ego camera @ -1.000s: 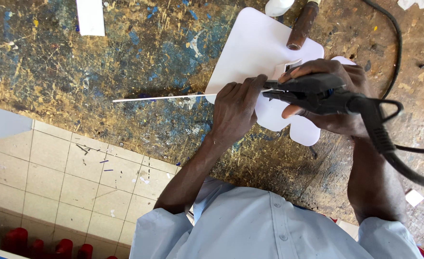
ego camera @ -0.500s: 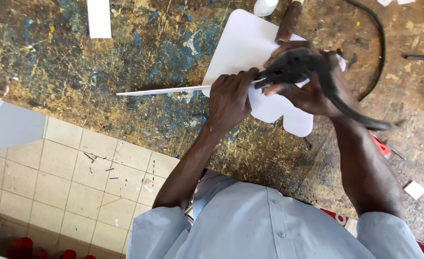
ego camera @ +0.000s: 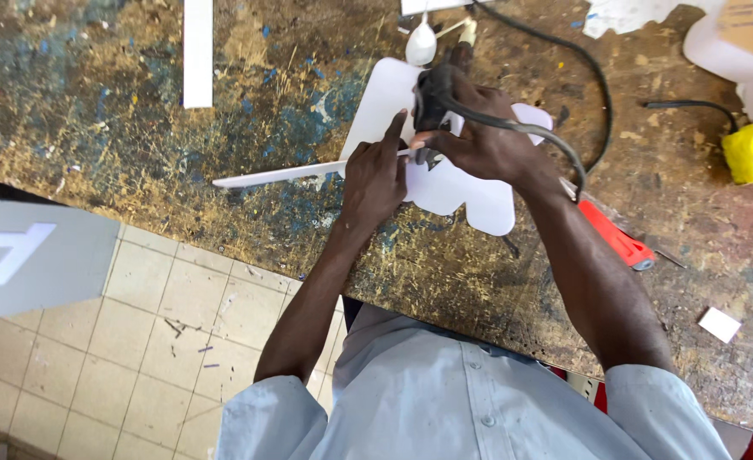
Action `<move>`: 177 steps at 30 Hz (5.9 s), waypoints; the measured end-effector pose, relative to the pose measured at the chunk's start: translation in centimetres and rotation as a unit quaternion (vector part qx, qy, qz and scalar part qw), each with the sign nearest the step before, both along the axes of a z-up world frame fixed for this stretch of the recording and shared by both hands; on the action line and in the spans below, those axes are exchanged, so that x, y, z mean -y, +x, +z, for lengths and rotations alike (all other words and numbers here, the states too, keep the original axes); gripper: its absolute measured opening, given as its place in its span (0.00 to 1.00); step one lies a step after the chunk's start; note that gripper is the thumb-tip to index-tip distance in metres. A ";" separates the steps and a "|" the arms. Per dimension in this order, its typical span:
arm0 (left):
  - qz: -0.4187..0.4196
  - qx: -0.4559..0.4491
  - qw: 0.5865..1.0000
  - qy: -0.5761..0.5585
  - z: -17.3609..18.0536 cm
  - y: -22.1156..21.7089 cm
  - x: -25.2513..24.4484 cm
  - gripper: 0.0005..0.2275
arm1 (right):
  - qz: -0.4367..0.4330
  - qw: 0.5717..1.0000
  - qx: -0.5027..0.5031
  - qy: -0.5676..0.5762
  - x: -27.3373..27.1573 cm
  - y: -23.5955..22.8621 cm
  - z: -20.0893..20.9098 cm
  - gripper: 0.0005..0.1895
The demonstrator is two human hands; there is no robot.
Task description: The person assembles a white plastic letter-shaped object by applying glue to its edges and pressing pieces together. They use a hot glue gun to secure the joints and repeatedly adjust the alignment of the parts.
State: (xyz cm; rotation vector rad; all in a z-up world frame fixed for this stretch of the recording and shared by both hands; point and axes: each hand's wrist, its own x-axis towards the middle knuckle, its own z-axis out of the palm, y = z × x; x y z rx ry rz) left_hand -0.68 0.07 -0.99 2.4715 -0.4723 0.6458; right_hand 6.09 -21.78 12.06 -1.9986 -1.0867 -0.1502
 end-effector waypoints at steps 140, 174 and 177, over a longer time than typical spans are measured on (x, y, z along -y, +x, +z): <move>-0.090 0.069 0.993 -0.026 -1.3 3.6 -1.1 0.11 | -0.158 0.970 -0.170 0.069 1.0 -4.9 -12.0 0.14; -0.050 0.004 0.997 -0.065 -0.5 0.8 6.1 0.10 | -0.425 0.436 -0.365 0.704 29.5 6.2 -18.4 0.16; -0.047 0.017 0.997 -0.053 -0.5 0.9 5.9 0.11 | -0.419 0.426 -0.388 0.702 30.6 7.4 -18.5 0.12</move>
